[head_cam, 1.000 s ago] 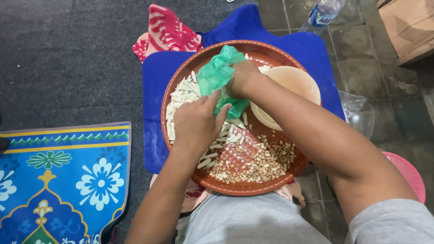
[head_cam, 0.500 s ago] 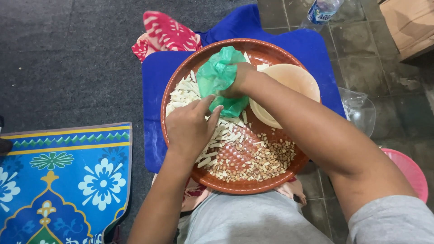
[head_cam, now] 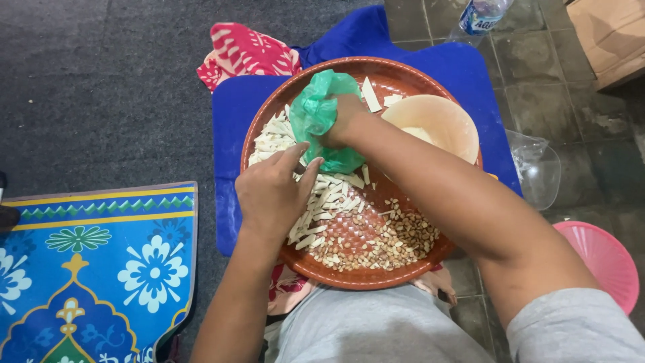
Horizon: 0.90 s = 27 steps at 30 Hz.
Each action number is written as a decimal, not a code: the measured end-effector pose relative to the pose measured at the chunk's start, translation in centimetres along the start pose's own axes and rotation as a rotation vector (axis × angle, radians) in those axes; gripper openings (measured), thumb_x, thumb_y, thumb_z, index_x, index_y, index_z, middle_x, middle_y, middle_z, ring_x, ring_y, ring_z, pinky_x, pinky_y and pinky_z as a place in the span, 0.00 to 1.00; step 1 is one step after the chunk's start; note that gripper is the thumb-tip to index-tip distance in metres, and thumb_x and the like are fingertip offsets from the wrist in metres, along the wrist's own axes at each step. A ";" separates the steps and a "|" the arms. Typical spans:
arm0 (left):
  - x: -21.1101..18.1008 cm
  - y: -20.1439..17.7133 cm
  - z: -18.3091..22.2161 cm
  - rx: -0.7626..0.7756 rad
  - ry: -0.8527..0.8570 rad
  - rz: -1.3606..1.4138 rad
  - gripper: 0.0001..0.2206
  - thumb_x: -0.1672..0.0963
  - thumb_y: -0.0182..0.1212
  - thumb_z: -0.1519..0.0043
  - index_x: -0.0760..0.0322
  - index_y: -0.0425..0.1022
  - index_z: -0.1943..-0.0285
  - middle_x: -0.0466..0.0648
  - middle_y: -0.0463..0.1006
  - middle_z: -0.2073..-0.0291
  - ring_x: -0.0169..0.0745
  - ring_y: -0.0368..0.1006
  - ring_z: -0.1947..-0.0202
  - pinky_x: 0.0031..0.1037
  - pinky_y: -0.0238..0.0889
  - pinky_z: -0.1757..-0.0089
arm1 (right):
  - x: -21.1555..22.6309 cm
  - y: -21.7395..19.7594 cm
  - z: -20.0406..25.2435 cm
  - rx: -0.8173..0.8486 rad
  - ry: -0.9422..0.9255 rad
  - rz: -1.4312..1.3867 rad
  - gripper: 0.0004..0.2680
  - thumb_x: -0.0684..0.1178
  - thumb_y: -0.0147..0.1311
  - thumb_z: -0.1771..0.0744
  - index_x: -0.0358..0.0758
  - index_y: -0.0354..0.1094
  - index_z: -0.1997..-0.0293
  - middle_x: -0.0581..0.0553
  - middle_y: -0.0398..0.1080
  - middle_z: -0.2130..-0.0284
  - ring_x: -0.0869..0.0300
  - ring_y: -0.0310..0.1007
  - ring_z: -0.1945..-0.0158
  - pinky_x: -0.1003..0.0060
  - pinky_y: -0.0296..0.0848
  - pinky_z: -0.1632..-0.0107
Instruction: Preparing small food wraps by applying liquid to pastry strips and rolling them around a filling.
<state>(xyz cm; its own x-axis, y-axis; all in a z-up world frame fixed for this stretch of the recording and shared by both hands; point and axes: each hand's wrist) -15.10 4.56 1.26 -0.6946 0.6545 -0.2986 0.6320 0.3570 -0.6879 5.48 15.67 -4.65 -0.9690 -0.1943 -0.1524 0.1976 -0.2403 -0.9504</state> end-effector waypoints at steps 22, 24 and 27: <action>0.2 -0.4 0.2 0.012 -0.015 0.065 0.10 0.52 0.72 0.43 0.54 0.83 0.55 0.40 0.79 0.80 0.44 0.78 0.79 0.32 0.70 0.72 | 0.9 -1.8 0.1 0.010 0.037 -0.183 0.14 0.64 0.55 0.36 0.48 0.80 0.62 0.44 0.79 0.69 0.47 0.82 0.58 0.47 0.78 0.57; 0.0 -0.3 0.2 0.014 -0.015 0.075 0.10 0.52 0.72 0.43 0.54 0.83 0.55 0.40 0.79 0.80 0.44 0.78 0.78 0.31 0.70 0.72 | 0.6 -1.9 0.2 0.009 0.043 -0.196 0.14 0.64 0.55 0.36 0.48 0.80 0.62 0.44 0.79 0.69 0.46 0.82 0.58 0.47 0.78 0.57; -0.3 -0.2 0.1 0.020 -0.028 0.082 0.11 0.52 0.72 0.43 0.53 0.83 0.55 0.40 0.79 0.80 0.43 0.78 0.78 0.31 0.70 0.72 | 0.5 -2.2 0.6 0.006 0.053 -0.222 0.14 0.64 0.55 0.36 0.47 0.80 0.62 0.43 0.79 0.69 0.45 0.82 0.58 0.47 0.78 0.56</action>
<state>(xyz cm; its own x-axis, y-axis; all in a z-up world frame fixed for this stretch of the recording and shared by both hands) -15.05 4.22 1.36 -0.6503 0.6621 -0.3723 0.6802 0.2893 -0.6735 4.69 15.57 -2.46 -0.9953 -0.0855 0.0460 -0.0206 -0.2771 -0.9606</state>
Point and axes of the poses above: each hand's wrist, its own z-axis away from the middle knuckle, its own y-axis out of the palm, x = y × z
